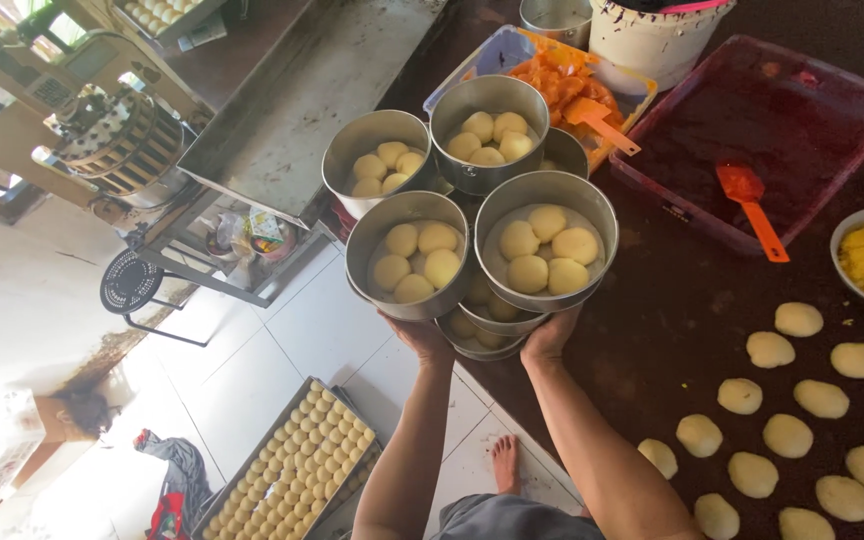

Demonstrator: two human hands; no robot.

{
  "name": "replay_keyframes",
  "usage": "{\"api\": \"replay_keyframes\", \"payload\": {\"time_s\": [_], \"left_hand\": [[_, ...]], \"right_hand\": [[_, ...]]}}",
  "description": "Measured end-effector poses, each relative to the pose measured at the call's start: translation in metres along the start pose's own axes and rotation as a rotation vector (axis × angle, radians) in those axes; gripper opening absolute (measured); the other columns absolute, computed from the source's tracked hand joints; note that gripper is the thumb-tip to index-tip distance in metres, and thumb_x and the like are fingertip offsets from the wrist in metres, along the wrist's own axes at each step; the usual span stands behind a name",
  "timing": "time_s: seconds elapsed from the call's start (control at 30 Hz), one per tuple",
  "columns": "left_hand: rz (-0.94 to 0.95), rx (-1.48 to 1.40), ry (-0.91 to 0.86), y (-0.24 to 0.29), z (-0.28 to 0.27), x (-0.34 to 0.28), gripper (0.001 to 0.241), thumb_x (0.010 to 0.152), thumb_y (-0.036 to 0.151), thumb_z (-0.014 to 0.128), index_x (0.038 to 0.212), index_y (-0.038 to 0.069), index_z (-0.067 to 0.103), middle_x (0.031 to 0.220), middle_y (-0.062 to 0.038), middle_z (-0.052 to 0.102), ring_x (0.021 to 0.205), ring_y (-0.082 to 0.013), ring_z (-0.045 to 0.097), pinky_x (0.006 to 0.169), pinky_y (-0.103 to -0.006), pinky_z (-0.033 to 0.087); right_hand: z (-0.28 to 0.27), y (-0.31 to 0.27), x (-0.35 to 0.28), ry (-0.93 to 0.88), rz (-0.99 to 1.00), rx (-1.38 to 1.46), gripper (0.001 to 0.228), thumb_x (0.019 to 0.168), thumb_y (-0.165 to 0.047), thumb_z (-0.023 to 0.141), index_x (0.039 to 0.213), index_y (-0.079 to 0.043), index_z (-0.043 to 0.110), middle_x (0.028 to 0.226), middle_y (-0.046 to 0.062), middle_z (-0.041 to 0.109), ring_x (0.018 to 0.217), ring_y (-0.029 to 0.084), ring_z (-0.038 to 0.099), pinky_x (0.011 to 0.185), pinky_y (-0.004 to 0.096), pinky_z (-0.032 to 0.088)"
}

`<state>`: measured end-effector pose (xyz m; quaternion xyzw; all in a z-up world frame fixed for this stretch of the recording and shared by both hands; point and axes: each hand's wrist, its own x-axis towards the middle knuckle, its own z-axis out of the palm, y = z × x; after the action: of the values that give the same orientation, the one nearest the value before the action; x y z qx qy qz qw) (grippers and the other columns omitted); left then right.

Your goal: Placing pre-rolled dough balls into round metal baking molds.

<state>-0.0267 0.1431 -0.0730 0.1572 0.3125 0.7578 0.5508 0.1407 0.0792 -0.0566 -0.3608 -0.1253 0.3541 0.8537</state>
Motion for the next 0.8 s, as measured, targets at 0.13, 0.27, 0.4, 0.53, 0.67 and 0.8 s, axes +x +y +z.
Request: {"api": "replay_keyframes", "payload": {"time_s": [0.13,0.27,0.4,0.53,0.67,0.8], "left_hand": [[-0.056,0.004,-0.04,0.014,0.005,0.016,0.075,0.101,0.064,0.03,0.162,0.019,0.024,0.167,-0.008,0.03,0.152,-0.0295,0.033,0.123,-0.0545,0.028],[-0.041,-0.025,-0.085,0.019,-0.004,0.039,0.078,0.101,0.067,0.033,0.162,0.019,0.026,0.166,-0.009,0.033,0.152,-0.0308,0.033,0.123,-0.0554,0.027],[-0.051,0.004,-0.168,0.037,0.007,0.059,0.081,0.1,0.069,0.035,0.162,0.018,0.027,0.165,-0.01,0.034,0.153,-0.032,0.033,0.125,-0.0546,0.027],[-0.096,0.009,-0.126,0.052,0.019,0.073,0.082,0.097,0.071,0.034,0.161,0.02,0.026,0.165,-0.008,0.033,0.152,-0.0309,0.032,0.123,-0.0552,0.027],[-0.109,0.047,-0.161,0.054,0.017,0.088,0.084,0.096,0.074,0.032,0.162,0.023,0.023,0.166,-0.008,0.031,0.154,-0.0301,0.029,0.124,-0.0529,0.026],[-0.087,0.006,-0.193,0.046,0.008,0.106,0.084,0.098,0.073,0.034,0.163,0.021,0.023,0.168,-0.009,0.029,0.155,-0.0302,0.028,0.125,-0.052,0.026]], "right_hand": [[0.017,0.009,-0.008,0.034,-0.165,-0.228,0.061,0.106,-0.044,0.045,0.152,-0.006,0.039,0.154,0.011,0.045,0.141,0.024,0.046,0.118,0.04,0.039],[0.034,0.022,-0.013,0.075,-0.107,-0.101,0.061,0.103,-0.041,0.048,0.151,-0.005,0.038,0.152,0.013,0.044,0.14,0.025,0.045,0.116,0.041,0.039],[0.038,0.052,-0.012,0.124,-0.169,-0.194,0.061,0.103,-0.041,0.05,0.148,-0.002,0.042,0.15,0.015,0.048,0.138,0.028,0.049,0.116,0.041,0.041],[0.077,0.041,-0.014,0.056,-0.208,-0.157,0.065,0.104,-0.044,0.049,0.153,-0.004,0.036,0.154,0.013,0.043,0.143,0.026,0.043,0.12,0.039,0.035],[0.097,0.041,-0.014,0.083,-0.153,-0.13,0.073,0.102,-0.048,0.05,0.156,-0.003,0.032,0.156,0.017,0.04,0.144,0.028,0.041,0.119,0.042,0.034],[0.099,0.053,-0.008,0.088,-0.203,-0.224,0.078,0.105,-0.054,0.043,0.162,-0.004,0.025,0.163,0.018,0.033,0.149,0.029,0.038,0.123,0.043,0.032]]}}
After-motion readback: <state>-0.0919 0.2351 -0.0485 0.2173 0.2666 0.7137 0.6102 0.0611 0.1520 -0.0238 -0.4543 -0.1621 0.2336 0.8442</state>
